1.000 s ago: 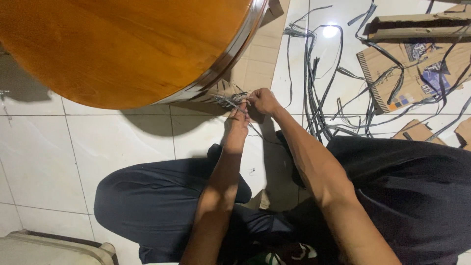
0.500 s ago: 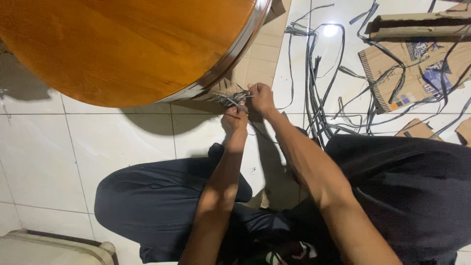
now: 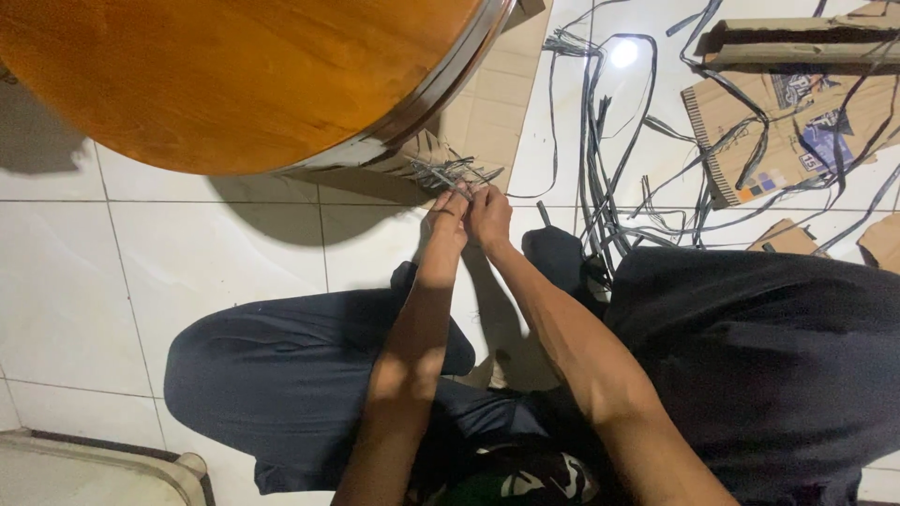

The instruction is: Wrapping chair legs with cardboard and securing them with plastic ties for protection

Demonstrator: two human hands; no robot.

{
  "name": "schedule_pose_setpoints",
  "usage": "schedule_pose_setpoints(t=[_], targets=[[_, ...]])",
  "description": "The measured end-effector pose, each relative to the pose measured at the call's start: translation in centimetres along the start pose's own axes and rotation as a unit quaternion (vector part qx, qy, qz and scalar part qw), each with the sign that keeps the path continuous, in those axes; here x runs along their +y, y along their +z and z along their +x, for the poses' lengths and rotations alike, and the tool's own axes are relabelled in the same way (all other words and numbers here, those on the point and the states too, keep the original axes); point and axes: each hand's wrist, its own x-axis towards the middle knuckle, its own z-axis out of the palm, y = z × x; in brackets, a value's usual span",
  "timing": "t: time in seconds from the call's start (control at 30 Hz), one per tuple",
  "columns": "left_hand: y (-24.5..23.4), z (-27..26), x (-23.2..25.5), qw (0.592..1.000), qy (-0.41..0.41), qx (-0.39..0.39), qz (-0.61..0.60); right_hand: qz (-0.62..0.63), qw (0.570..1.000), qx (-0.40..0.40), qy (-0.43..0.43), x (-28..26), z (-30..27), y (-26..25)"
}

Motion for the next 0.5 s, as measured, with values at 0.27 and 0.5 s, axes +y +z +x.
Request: schedule_pose_setpoints(t=[0.27,0.5], targets=[[-0.5,-2.8,0.4,0.992,0.122,0.011,-0.011,-0.05,0.984,0.081,-0.148,-0.8,-2.0,0.2],[0.2,-1.8,0.3,0.996,0.087,0.037,-0.007,-0.004,0.979,0.074,-0.192,-0.2,-1.5,0.0]])
